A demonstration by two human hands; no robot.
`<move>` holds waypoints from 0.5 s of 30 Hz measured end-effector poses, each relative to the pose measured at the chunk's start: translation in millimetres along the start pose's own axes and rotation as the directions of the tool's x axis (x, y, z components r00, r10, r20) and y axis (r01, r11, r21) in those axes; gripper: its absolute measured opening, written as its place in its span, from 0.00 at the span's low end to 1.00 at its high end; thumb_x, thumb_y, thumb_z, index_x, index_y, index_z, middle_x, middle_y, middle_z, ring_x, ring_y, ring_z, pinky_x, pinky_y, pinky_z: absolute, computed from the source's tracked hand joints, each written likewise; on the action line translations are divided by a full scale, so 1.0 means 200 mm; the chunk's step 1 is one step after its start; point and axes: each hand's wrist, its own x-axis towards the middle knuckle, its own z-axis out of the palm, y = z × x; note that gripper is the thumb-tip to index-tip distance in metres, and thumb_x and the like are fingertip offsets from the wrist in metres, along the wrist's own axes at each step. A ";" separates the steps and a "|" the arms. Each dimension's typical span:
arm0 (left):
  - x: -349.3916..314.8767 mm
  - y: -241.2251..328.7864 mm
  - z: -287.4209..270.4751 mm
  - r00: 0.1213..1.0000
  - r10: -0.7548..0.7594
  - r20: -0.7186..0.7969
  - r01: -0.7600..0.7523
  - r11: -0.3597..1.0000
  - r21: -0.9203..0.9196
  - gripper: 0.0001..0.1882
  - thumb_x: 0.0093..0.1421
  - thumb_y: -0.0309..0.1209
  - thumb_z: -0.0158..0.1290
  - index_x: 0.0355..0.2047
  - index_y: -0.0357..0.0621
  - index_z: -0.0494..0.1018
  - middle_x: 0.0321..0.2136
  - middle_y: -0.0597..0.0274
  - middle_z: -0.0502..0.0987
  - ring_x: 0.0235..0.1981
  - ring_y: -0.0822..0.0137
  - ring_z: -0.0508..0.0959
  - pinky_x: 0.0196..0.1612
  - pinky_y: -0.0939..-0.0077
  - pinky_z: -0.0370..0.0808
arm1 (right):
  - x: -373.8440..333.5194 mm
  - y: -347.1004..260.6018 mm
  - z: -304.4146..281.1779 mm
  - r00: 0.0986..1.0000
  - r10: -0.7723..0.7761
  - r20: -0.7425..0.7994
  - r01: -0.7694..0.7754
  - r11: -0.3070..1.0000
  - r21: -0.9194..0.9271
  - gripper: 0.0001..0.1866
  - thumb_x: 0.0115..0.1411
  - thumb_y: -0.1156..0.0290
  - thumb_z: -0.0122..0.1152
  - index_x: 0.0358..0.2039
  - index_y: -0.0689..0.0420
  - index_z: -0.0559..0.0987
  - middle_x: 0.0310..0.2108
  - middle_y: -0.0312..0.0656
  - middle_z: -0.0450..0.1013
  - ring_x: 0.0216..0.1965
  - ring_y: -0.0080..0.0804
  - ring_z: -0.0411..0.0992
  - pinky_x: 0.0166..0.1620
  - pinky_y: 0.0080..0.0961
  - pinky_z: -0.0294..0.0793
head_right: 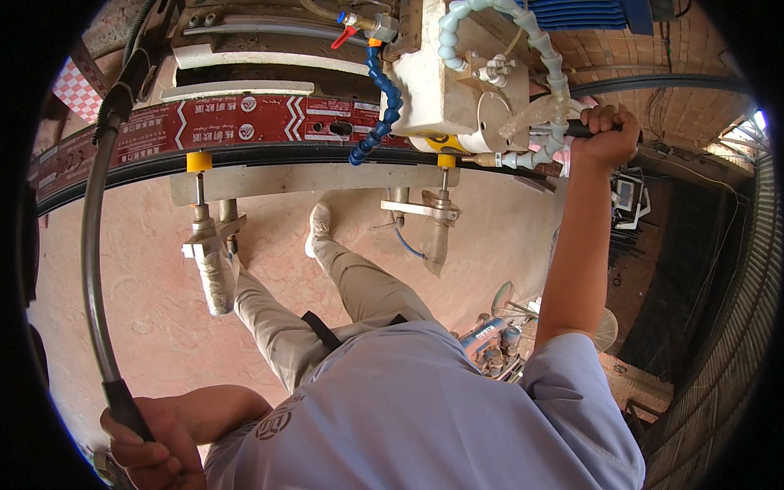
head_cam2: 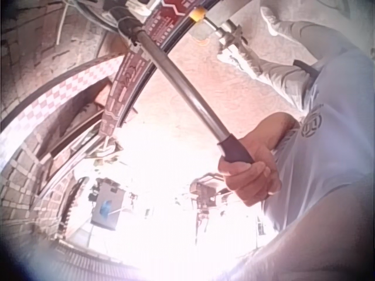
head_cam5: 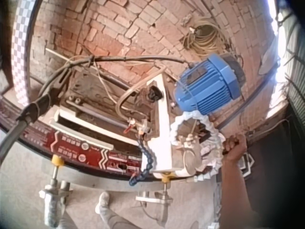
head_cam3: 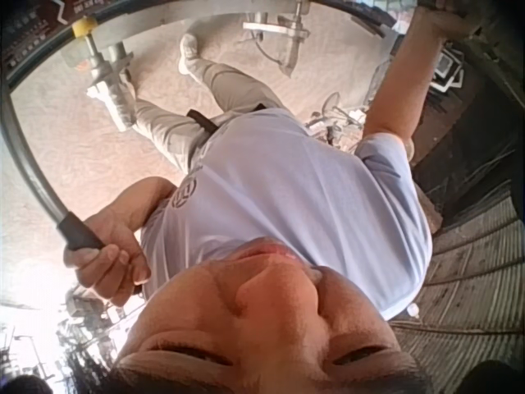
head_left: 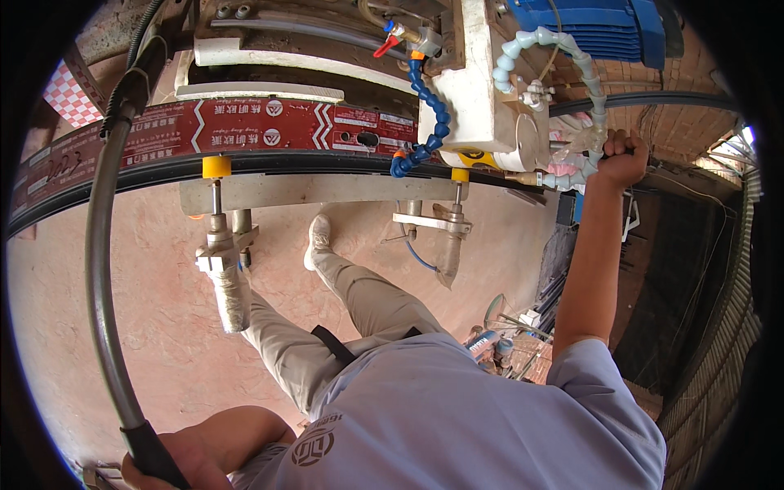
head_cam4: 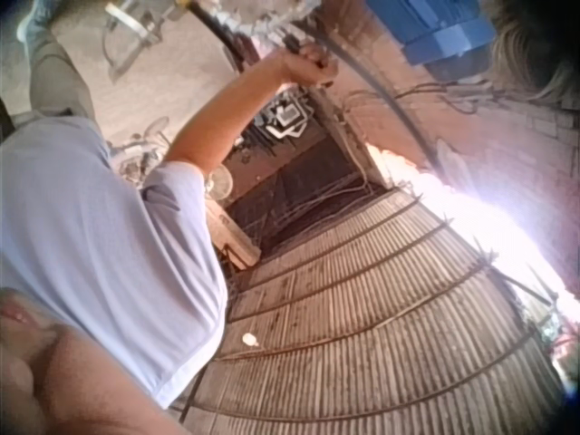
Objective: The person operates a metal bending machine to bend a long metal profile. They adjust the machine, feed the profile through, and then remove the bent piece. Finally, they carry the bent profile across the workshop and place it on a stack of similar profiles.
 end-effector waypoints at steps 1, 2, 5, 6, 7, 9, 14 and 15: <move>-0.01 0.00 0.00 1.000 0.004 -0.001 -0.004 1.000 0.000 0.12 0.63 0.38 0.49 0.24 0.53 0.61 0.18 0.75 0.65 0.25 0.75 0.72 0.42 0.69 0.69 | 0.00 0.00 0.00 1.000 0.016 -0.017 -0.016 1.000 0.012 0.15 0.53 0.68 0.49 0.14 0.48 0.57 0.13 0.32 0.53 0.16 0.25 0.50 0.25 0.28 0.55; -0.01 0.00 -0.01 1.000 0.007 -0.002 -0.007 1.000 0.001 0.12 0.63 0.38 0.49 0.24 0.53 0.61 0.18 0.75 0.65 0.25 0.75 0.72 0.42 0.69 0.69 | -0.01 0.00 0.00 0.999 0.020 -0.028 -0.019 1.000 0.018 0.14 0.53 0.68 0.49 0.14 0.49 0.57 0.13 0.32 0.53 0.16 0.25 0.50 0.25 0.28 0.55; -0.06 0.02 -0.03 1.000 -0.025 -0.002 0.025 0.999 0.022 0.12 0.63 0.38 0.48 0.25 0.53 0.60 0.18 0.76 0.64 0.26 0.76 0.71 0.43 0.69 0.69 | -0.02 0.00 0.01 0.999 0.025 -0.024 -0.025 1.000 0.017 0.15 0.53 0.68 0.49 0.15 0.49 0.57 0.14 0.32 0.53 0.16 0.26 0.50 0.26 0.29 0.55; -0.09 0.01 -0.04 0.999 -0.032 -0.002 0.032 0.999 0.025 0.12 0.63 0.38 0.48 0.25 0.53 0.60 0.18 0.76 0.64 0.26 0.76 0.71 0.43 0.69 0.69 | -0.02 0.01 0.01 1.000 0.017 -0.023 -0.017 1.000 0.021 0.15 0.53 0.68 0.49 0.15 0.49 0.57 0.14 0.32 0.53 0.16 0.26 0.50 0.26 0.29 0.55; -0.13 0.00 -0.05 1.000 -0.012 0.003 0.012 0.999 0.043 0.12 0.64 0.38 0.48 0.25 0.53 0.60 0.19 0.76 0.64 0.27 0.75 0.72 0.44 0.69 0.69 | -0.02 0.01 0.02 1.000 0.009 -0.006 -0.009 0.999 0.037 0.15 0.53 0.69 0.49 0.15 0.49 0.57 0.14 0.33 0.53 0.16 0.26 0.50 0.26 0.30 0.55; -0.17 0.01 -0.08 1.000 -0.012 0.028 0.010 0.998 0.058 0.12 0.63 0.37 0.49 0.26 0.54 0.59 0.20 0.76 0.65 0.28 0.75 0.72 0.44 0.69 0.69 | -0.03 0.02 0.00 0.999 0.036 -0.007 -0.036 0.999 0.031 0.14 0.54 0.69 0.49 0.15 0.49 0.57 0.14 0.33 0.53 0.17 0.26 0.50 0.26 0.30 0.56; -0.21 0.02 -0.11 1.000 -0.014 0.010 0.013 0.997 0.082 0.12 0.62 0.37 0.50 0.26 0.54 0.59 0.21 0.75 0.66 0.28 0.74 0.72 0.43 0.68 0.69 | -0.02 0.05 -0.05 0.998 0.035 0.043 -0.036 0.999 0.012 0.12 0.53 0.70 0.47 0.15 0.50 0.58 0.15 0.34 0.55 0.18 0.27 0.52 0.28 0.31 0.58; -0.21 0.02 -0.11 1.000 -0.015 0.015 0.014 0.997 0.080 0.12 0.62 0.37 0.50 0.26 0.54 0.59 0.21 0.75 0.66 0.28 0.74 0.72 0.43 0.68 0.69 | -0.02 0.04 -0.06 0.996 0.057 0.063 -0.059 0.998 0.029 0.12 0.53 0.70 0.47 0.16 0.50 0.58 0.15 0.34 0.55 0.18 0.27 0.52 0.28 0.31 0.58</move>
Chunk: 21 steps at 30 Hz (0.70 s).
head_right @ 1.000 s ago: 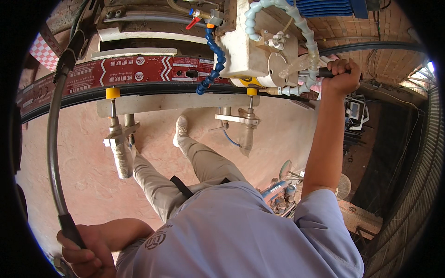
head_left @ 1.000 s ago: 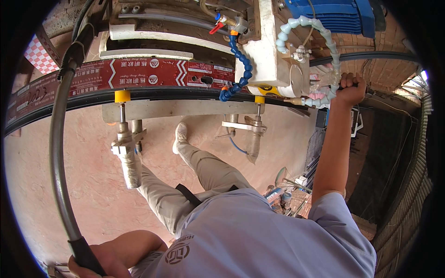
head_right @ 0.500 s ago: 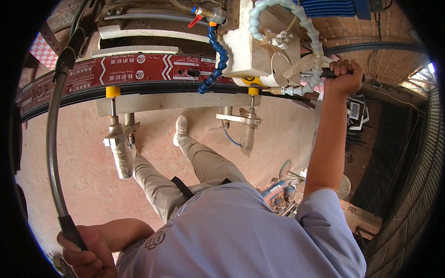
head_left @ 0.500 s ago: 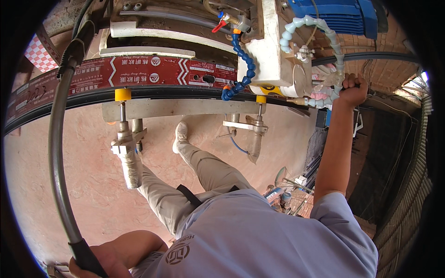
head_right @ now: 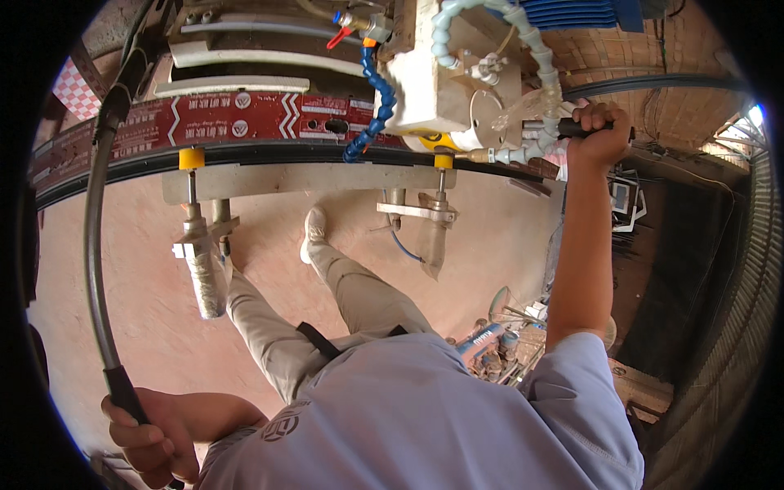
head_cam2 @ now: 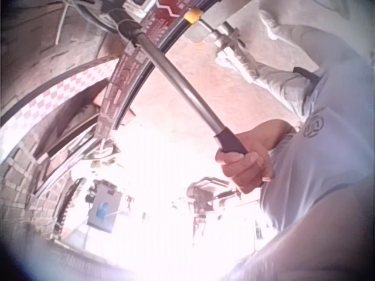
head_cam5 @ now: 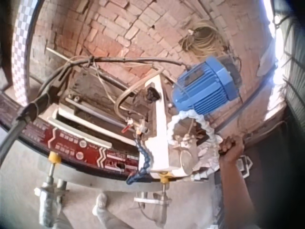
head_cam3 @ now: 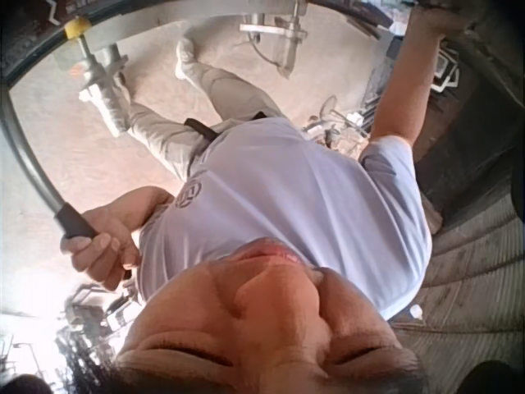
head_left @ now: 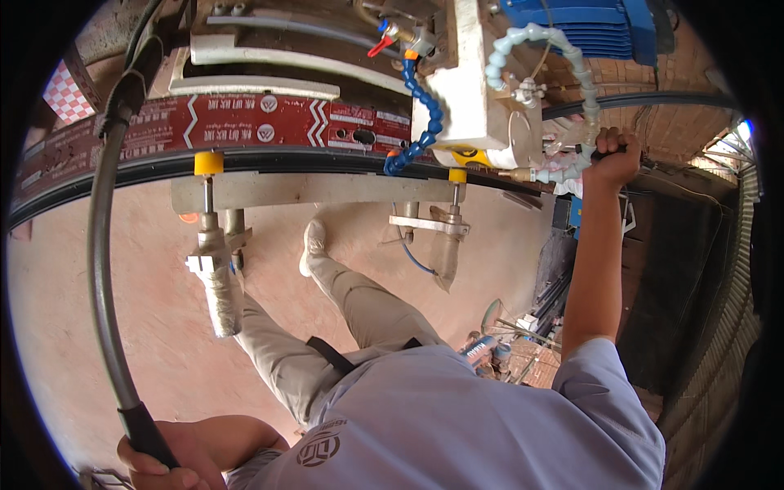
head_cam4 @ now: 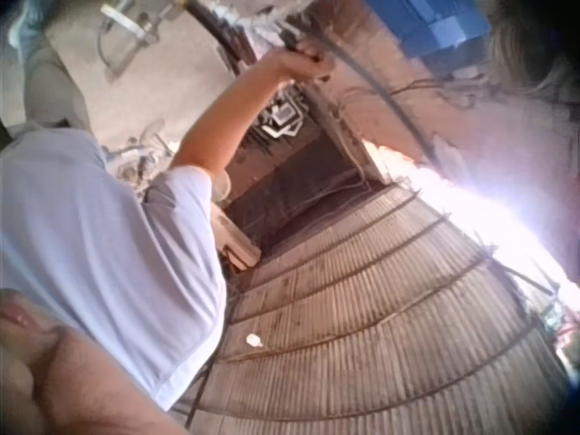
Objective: The person operates a metal bending machine to bend a long metal profile. They adjust the machine, feed the profile through, and then remove the bent piece. Finally, they carry the bent profile across the workshop and place it on a stack of similar profiles.
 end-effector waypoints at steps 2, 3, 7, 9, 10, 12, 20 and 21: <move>0.00 0.00 0.00 1.000 0.016 -0.024 -0.017 0.999 -0.032 0.13 0.61 0.36 0.52 0.25 0.55 0.59 0.20 0.76 0.66 0.27 0.75 0.71 0.41 0.67 0.68 | 0.00 -0.01 -0.02 0.999 0.040 0.006 -0.041 0.998 0.045 0.11 0.53 0.71 0.47 0.16 0.51 0.59 0.15 0.34 0.55 0.18 0.28 0.53 0.28 0.32 0.59; 0.00 -0.01 -0.01 0.999 0.028 -0.032 -0.030 0.998 -0.051 0.13 0.61 0.36 0.52 0.25 0.56 0.59 0.19 0.76 0.65 0.27 0.75 0.71 0.40 0.67 0.67 | -0.01 -0.02 -0.02 0.998 0.063 -0.005 -0.063 0.996 0.070 0.11 0.53 0.71 0.47 0.16 0.51 0.59 0.15 0.34 0.55 0.18 0.28 0.53 0.28 0.32 0.58; -0.01 0.06 -0.06 0.985 -0.171 -0.009 0.171 0.979 0.107 0.19 0.50 0.43 0.54 0.14 0.65 0.54 0.16 0.85 0.60 0.26 0.82 0.66 0.43 0.71 0.58 | -0.03 -0.04 0.01 0.995 0.096 -0.019 -0.094 0.992 0.083 0.12 0.58 0.68 0.48 0.19 0.48 0.59 0.16 0.32 0.55 0.19 0.26 0.53 0.28 0.29 0.57; -0.01 0.07 -0.07 0.985 -0.171 -0.002 0.169 0.976 0.140 0.20 0.51 0.46 0.57 0.15 0.65 0.55 0.16 0.86 0.60 0.27 0.84 0.66 0.43 0.71 0.59 | -0.04 -0.05 0.03 0.992 0.109 -0.057 -0.104 0.991 0.087 0.12 0.57 0.68 0.48 0.18 0.49 0.59 0.16 0.32 0.55 0.18 0.26 0.53 0.28 0.29 0.56; 0.00 0.07 -0.07 0.987 -0.163 -0.003 0.161 0.974 0.157 0.21 0.52 0.47 0.58 0.16 0.65 0.55 0.16 0.86 0.60 0.28 0.84 0.67 0.44 0.72 0.59 | -0.03 -0.05 0.03 0.992 0.108 -0.068 -0.101 0.990 0.094 0.13 0.56 0.69 0.48 0.17 0.49 0.59 0.15 0.33 0.55 0.18 0.26 0.52 0.27 0.29 0.56; 0.00 0.04 -0.05 0.997 -0.073 -0.023 0.074 0.995 0.064 0.17 0.56 0.42 0.55 0.20 0.61 0.57 0.16 0.82 0.62 0.26 0.80 0.68 0.41 0.70 0.62 | 0.00 -0.04 0.04 0.993 0.096 -0.065 -0.089 0.990 0.108 0.13 0.53 0.69 0.48 0.15 0.50 0.59 0.15 0.33 0.54 0.17 0.27 0.50 0.26 0.30 0.56; 0.04 0.00 0.04 0.997 -0.030 -0.066 0.031 0.999 0.014 0.15 0.61 0.39 0.53 0.24 0.57 0.59 0.16 0.79 0.63 0.23 0.77 0.69 0.38 0.71 0.65 | 0.02 0.01 -0.05 0.995 -0.038 0.094 0.038 0.999 0.006 0.14 0.56 0.68 0.49 0.16 0.50 0.60 0.14 0.32 0.54 0.16 0.25 0.52 0.26 0.30 0.58; 0.04 0.00 0.03 0.998 -0.022 -0.055 0.022 1.000 0.010 0.15 0.61 0.39 0.53 0.24 0.57 0.58 0.17 0.79 0.63 0.24 0.78 0.69 0.38 0.72 0.66 | 0.00 0.00 -0.05 1.000 0.003 0.023 -0.004 0.999 0.033 0.14 0.56 0.68 0.49 0.16 0.50 0.60 0.14 0.32 0.54 0.17 0.25 0.52 0.27 0.30 0.58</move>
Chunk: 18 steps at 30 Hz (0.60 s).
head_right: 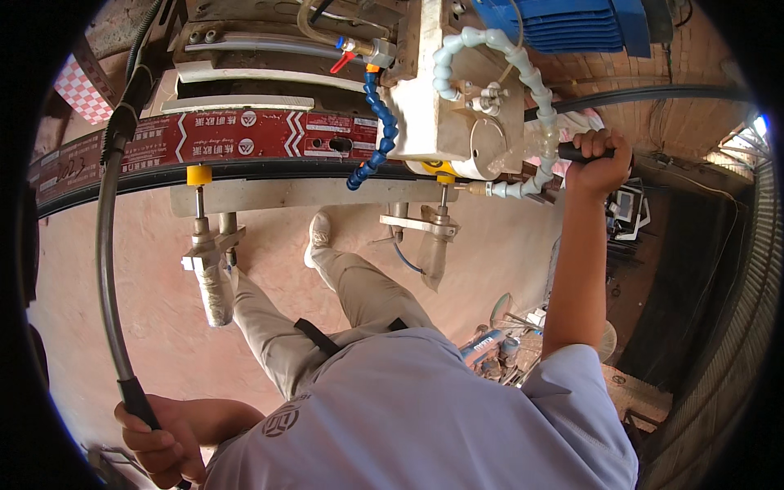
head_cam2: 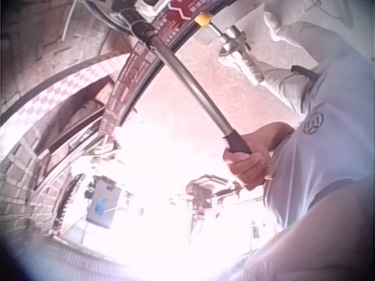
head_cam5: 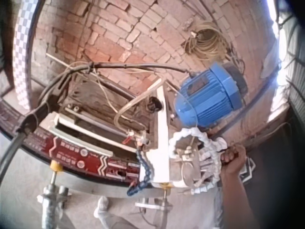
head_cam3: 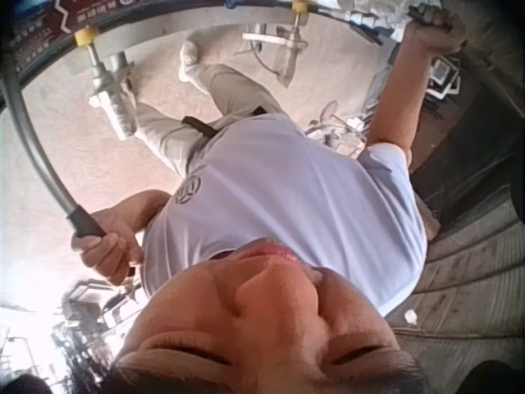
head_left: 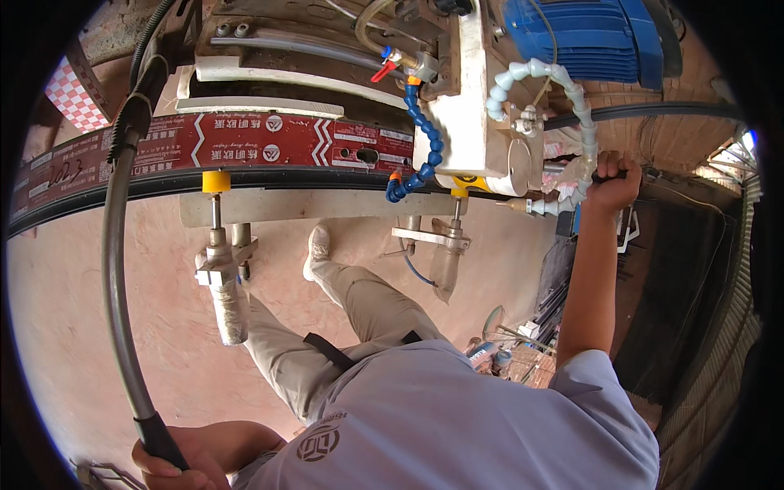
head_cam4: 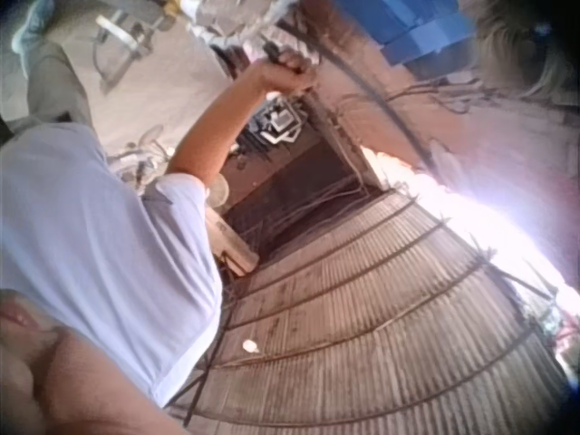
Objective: The person operates a metal bending machine to bend a long metal profile. They adjust the machine, feed the profile through, and then remove the bent piece. Finally, they carry the bent profile across the workshop and place it on a stack of similar profiles.
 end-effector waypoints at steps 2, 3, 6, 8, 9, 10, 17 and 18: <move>-0.02 0.01 -0.01 1.000 0.013 -0.002 -0.013 1.000 0.025 0.15 0.61 0.39 0.53 0.24 0.57 0.58 0.17 0.79 0.63 0.24 0.78 0.69 0.39 0.72 0.66 | -0.02 -0.02 0.03 1.000 0.022 0.014 -0.022 0.999 0.037 0.13 0.56 0.69 0.48 0.16 0.50 0.59 0.15 0.32 0.54 0.17 0.25 0.52 0.27 0.30 0.57; -0.03 0.01 -0.02 1.000 0.015 -0.009 -0.015 0.999 0.046 0.15 0.61 0.39 0.53 0.24 0.57 0.58 0.17 0.79 0.63 0.25 0.78 0.70 0.39 0.72 0.66 | -0.03 -0.03 0.05 1.000 0.017 0.002 -0.017 0.999 0.035 0.13 0.56 0.69 0.48 0.16 0.50 0.59 0.15 0.32 0.54 0.17 0.25 0.51 0.27 0.31 0.57; -0.05 0.01 -0.03 1.000 0.028 -0.001 -0.028 0.999 0.017 0.14 0.62 0.39 0.53 0.25 0.57 0.58 0.17 0.79 0.63 0.25 0.79 0.70 0.41 0.72 0.67 | -0.03 -0.02 0.11 0.998 -0.018 -0.062 0.017 1.000 -0.023 0.14 0.56 0.68 0.49 0.16 0.50 0.59 0.15 0.32 0.54 0.17 0.25 0.50 0.27 0.30 0.56; -0.07 -0.02 -0.04 0.998 0.055 0.005 -0.055 0.998 -0.016 0.14 0.62 0.39 0.52 0.25 0.57 0.59 0.17 0.79 0.63 0.25 0.79 0.69 0.41 0.72 0.67 | 0.00 0.00 0.10 0.994 -0.077 -0.075 0.071 0.995 -0.075 0.14 0.56 0.68 0.49 0.16 0.49 0.59 0.15 0.32 0.54 0.17 0.25 0.51 0.27 0.30 0.55; -0.09 -0.04 -0.05 0.998 0.066 0.005 -0.066 0.997 -0.026 0.14 0.62 0.39 0.52 0.24 0.57 0.59 0.17 0.79 0.62 0.25 0.79 0.69 0.41 0.72 0.67 | 0.02 0.02 0.07 0.989 -0.101 -0.106 0.091 0.991 -0.095 0.15 0.56 0.68 0.50 0.16 0.49 0.59 0.15 0.33 0.54 0.18 0.25 0.51 0.27 0.30 0.56; -0.11 -0.05 -0.05 0.997 0.073 0.004 -0.073 0.997 -0.036 0.14 0.62 0.38 0.52 0.24 0.57 0.59 0.17 0.79 0.62 0.24 0.79 0.69 0.42 0.72 0.68 | 0.05 0.04 0.03 0.984 -0.121 -0.132 0.106 0.987 -0.119 0.15 0.56 0.68 0.50 0.16 0.50 0.59 0.15 0.33 0.54 0.18 0.26 0.52 0.27 0.30 0.56; -0.18 -0.08 -0.08 0.989 0.140 -0.055 -0.144 0.987 -0.073 0.13 0.61 0.35 0.52 0.23 0.56 0.60 0.17 0.80 0.59 0.23 0.81 0.67 0.41 0.74 0.68 | 0.43 0.12 -0.40 0.994 -0.094 0.058 0.100 0.989 -0.109 0.13 0.56 0.61 0.45 0.27 0.59 0.70 0.23 0.45 0.69 0.23 0.39 0.68 0.26 0.38 0.67; -0.19 -0.08 -0.08 0.989 0.140 -0.052 -0.144 0.987 -0.074 0.13 0.61 0.35 0.51 0.23 0.56 0.60 0.17 0.79 0.59 0.23 0.81 0.67 0.41 0.74 0.68 | 0.47 0.12 -0.43 0.993 -0.091 0.070 0.100 0.987 -0.129 0.13 0.56 0.61 0.45 0.28 0.59 0.70 0.24 0.46 0.69 0.23 0.40 0.68 0.26 0.39 0.68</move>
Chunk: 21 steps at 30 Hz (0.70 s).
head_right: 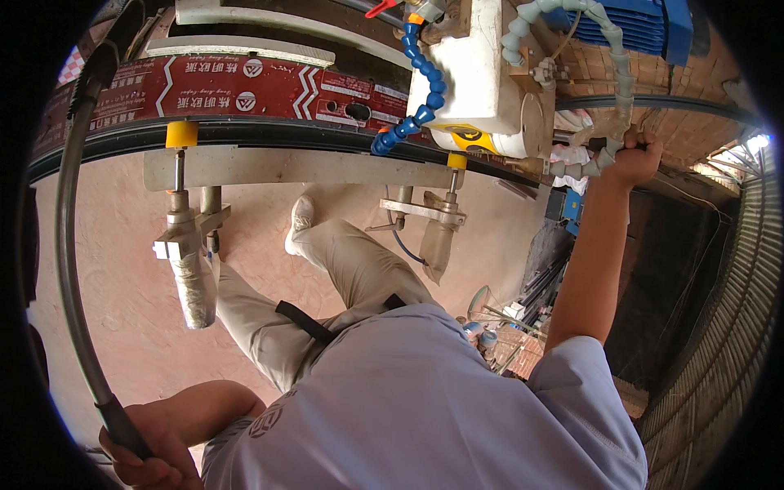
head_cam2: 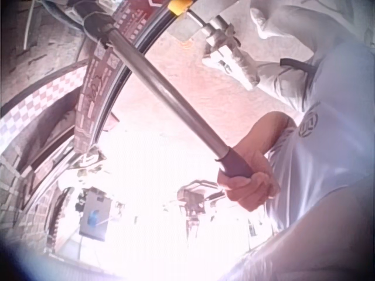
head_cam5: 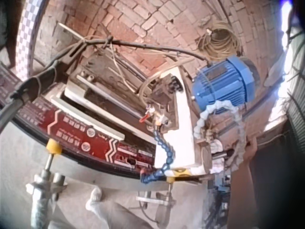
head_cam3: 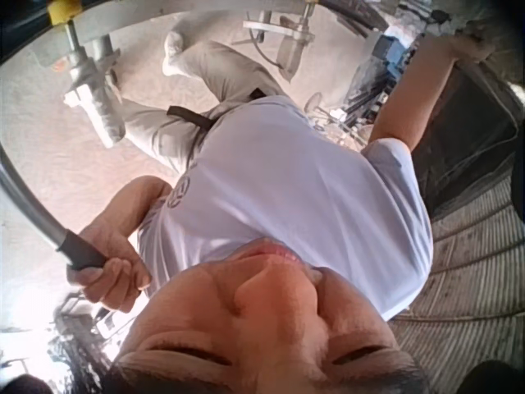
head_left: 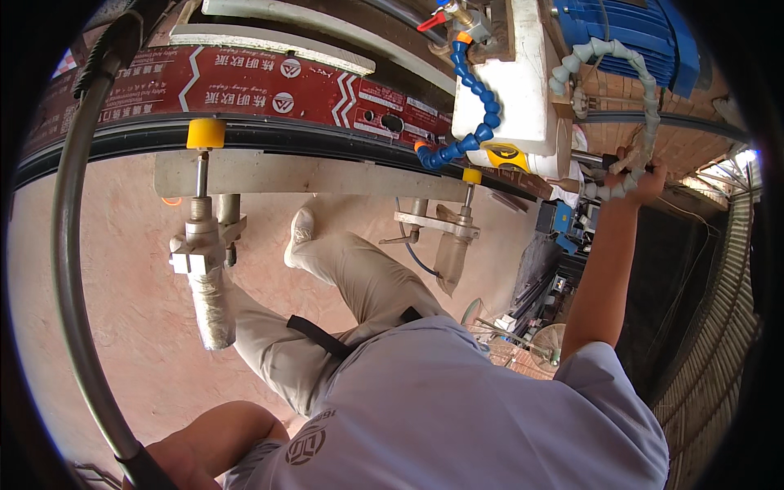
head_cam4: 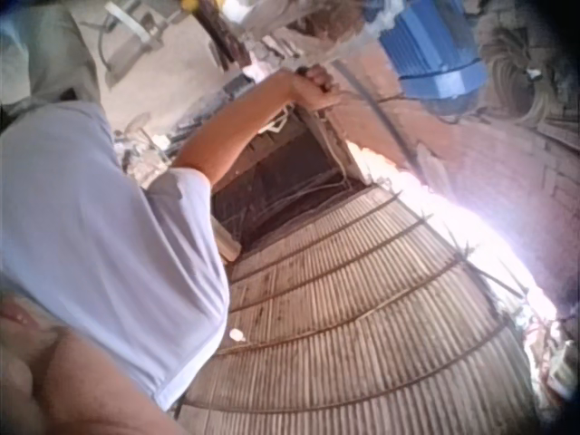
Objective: The person operates a metal bending machine to bend a long metal profile. They adjust the machine, feed the profile through, and then remove the bent piece. Finally, they carry the bent profile across the workshop and place it on a stack of similar profiles.
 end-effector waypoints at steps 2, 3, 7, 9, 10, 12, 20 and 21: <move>0.00 0.00 0.00 1.000 0.010 0.005 -0.010 1.000 0.000 0.12 0.61 0.35 0.51 0.23 0.56 0.60 0.17 0.79 0.60 0.23 0.81 0.67 0.41 0.73 0.68 | 0.04 0.02 -0.04 1.000 0.012 0.001 -0.012 1.000 0.009 0.14 0.55 0.61 0.45 0.30 0.60 0.71 0.24 0.46 0.70 0.23 0.42 0.68 0.26 0.40 0.69; 0.00 0.00 0.00 1.000 0.008 0.003 -0.008 1.000 0.004 0.12 0.61 0.35 0.51 0.24 0.56 0.60 0.17 0.79 0.60 0.23 0.81 0.67 0.41 0.73 0.68 | 0.03 0.03 -0.06 1.000 0.027 -0.010 -0.027 0.999 0.032 0.14 0.55 0.61 0.45 0.30 0.60 0.72 0.24 0.47 0.70 0.23 0.42 0.68 0.27 0.39 0.69; -0.04 0.03 -0.02 1.000 -0.030 0.009 0.029 0.999 0.041 0.13 0.62 0.35 0.52 0.24 0.55 0.60 0.17 0.78 0.60 0.24 0.80 0.68 0.43 0.71 0.68 | 0.01 0.04 -0.05 1.000 0.025 0.017 -0.025 1.000 -0.015 0.15 0.56 0.61 0.45 0.31 0.60 0.72 0.25 0.47 0.70 0.24 0.43 0.68 0.27 0.39 0.70; -0.08 0.01 -0.04 0.999 -0.031 0.010 0.031 0.998 0.049 0.14 0.62 0.35 0.52 0.23 0.54 0.59 0.18 0.78 0.61 0.25 0.79 0.68 0.45 0.69 0.68 | -0.01 0.04 -0.02 1.000 -0.001 -0.016 0.001 1.000 0.028 0.15 0.56 0.60 0.45 0.31 0.59 0.72 0.25 0.47 0.70 0.25 0.43 0.68 0.27 0.40 0.70; -0.10 0.02 -0.05 0.999 -0.037 0.005 0.037 0.998 0.048 0.14 0.62 0.36 0.52 0.23 0.54 0.59 0.18 0.78 0.61 0.25 0.79 0.69 0.46 0.69 0.69 | -0.03 0.02 -0.01 1.000 0.006 -0.011 -0.006 1.000 0.021 0.14 0.56 0.60 0.45 0.31 0.58 0.72 0.26 0.47 0.70 0.25 0.42 0.69 0.27 0.40 0.70; -0.12 0.05 -0.07 0.997 -0.082 -0.002 0.082 0.995 0.056 0.15 0.63 0.38 0.52 0.24 0.54 0.58 0.19 0.77 0.62 0.27 0.78 0.70 0.51 0.66 0.68 | -0.08 0.00 0.05 0.998 0.049 0.030 -0.049 0.999 0.001 0.14 0.57 0.59 0.46 0.30 0.56 0.71 0.26 0.46 0.71 0.26 0.41 0.69 0.27 0.40 0.70; -0.16 0.11 -0.09 0.982 -0.179 -0.068 0.185 0.977 0.109 0.15 0.61 0.37 0.55 0.24 0.57 0.58 0.19 0.78 0.62 0.26 0.78 0.68 0.47 0.68 0.66 | -0.45 -0.21 0.47 0.985 0.126 -0.118 -0.124 0.992 0.020 0.11 0.58 0.65 0.49 0.20 0.47 0.62 0.16 0.34 0.57 0.20 0.28 0.54 0.27 0.28 0.58; -0.18 0.11 -0.10 0.986 -0.136 -0.096 0.140 0.989 0.044 0.15 0.60 0.37 0.55 0.24 0.57 0.59 0.19 0.78 0.63 0.26 0.78 0.68 0.47 0.68 0.66 | -0.46 -0.23 0.49 0.982 0.129 -0.135 -0.127 0.992 0.026 0.11 0.58 0.65 0.48 0.20 0.47 0.62 0.16 0.34 0.57 0.19 0.28 0.54 0.27 0.28 0.58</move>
